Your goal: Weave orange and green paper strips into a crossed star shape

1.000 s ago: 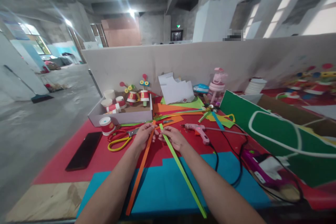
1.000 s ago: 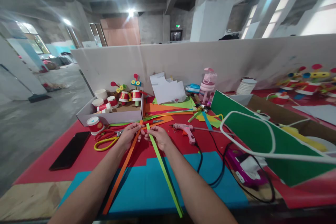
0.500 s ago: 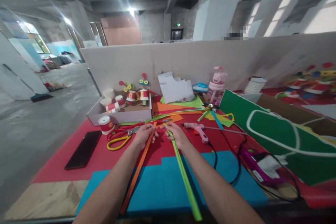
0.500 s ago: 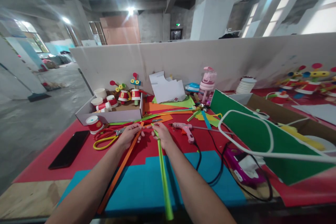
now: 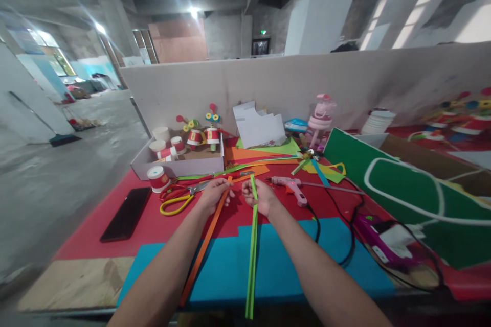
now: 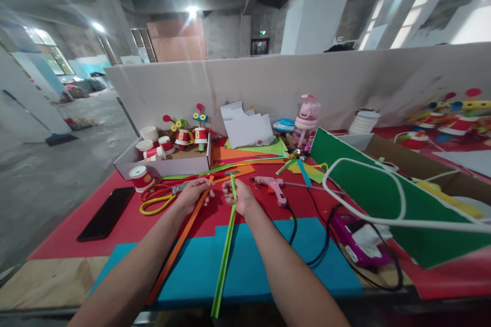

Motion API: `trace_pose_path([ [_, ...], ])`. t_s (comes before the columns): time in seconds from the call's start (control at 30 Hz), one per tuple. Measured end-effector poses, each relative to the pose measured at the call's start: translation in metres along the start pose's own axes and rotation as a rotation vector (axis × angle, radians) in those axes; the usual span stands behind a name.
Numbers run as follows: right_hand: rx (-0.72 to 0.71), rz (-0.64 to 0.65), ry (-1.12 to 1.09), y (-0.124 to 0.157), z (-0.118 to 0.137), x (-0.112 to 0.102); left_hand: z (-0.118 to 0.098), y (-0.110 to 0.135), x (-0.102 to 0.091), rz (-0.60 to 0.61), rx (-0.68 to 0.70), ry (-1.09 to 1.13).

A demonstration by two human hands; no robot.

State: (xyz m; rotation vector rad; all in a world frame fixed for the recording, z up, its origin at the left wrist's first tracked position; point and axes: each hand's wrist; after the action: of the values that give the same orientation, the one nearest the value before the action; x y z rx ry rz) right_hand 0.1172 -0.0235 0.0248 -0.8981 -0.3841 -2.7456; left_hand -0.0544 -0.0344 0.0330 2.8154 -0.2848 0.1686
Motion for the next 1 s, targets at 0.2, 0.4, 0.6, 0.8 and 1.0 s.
trace_pose_path([
  [0.2,0.036,0.083,-0.056,0.003,0.002,0.002,0.0,0.0,-0.001,0.007,-0.001,-0.007],
  [0.4,0.02,0.107,-0.059,0.005,0.001,0.001,0.002,-0.002,-0.001,0.017,-0.012,-0.012],
  [0.6,0.112,0.139,-0.041,0.005,0.007,-0.003,0.0,0.0,0.001,0.01,-0.035,-0.001],
  [0.8,-0.025,0.124,-0.144,0.008,0.009,0.001,0.001,-0.002,0.0,0.03,-0.04,0.012],
  [1.0,-0.188,0.144,0.051,0.011,0.006,0.0,0.001,-0.003,0.0,0.029,-0.068,0.021],
])
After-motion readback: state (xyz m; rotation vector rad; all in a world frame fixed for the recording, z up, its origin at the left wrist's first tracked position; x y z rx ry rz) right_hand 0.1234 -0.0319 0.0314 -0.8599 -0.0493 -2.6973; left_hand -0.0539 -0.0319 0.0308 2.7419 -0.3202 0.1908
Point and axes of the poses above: each hand's wrist, its own y-axis away from the middle knuckle, its own x-axis out of the palm, z = x × y, and after that the axes turned 9 degrees about -x, right-handed
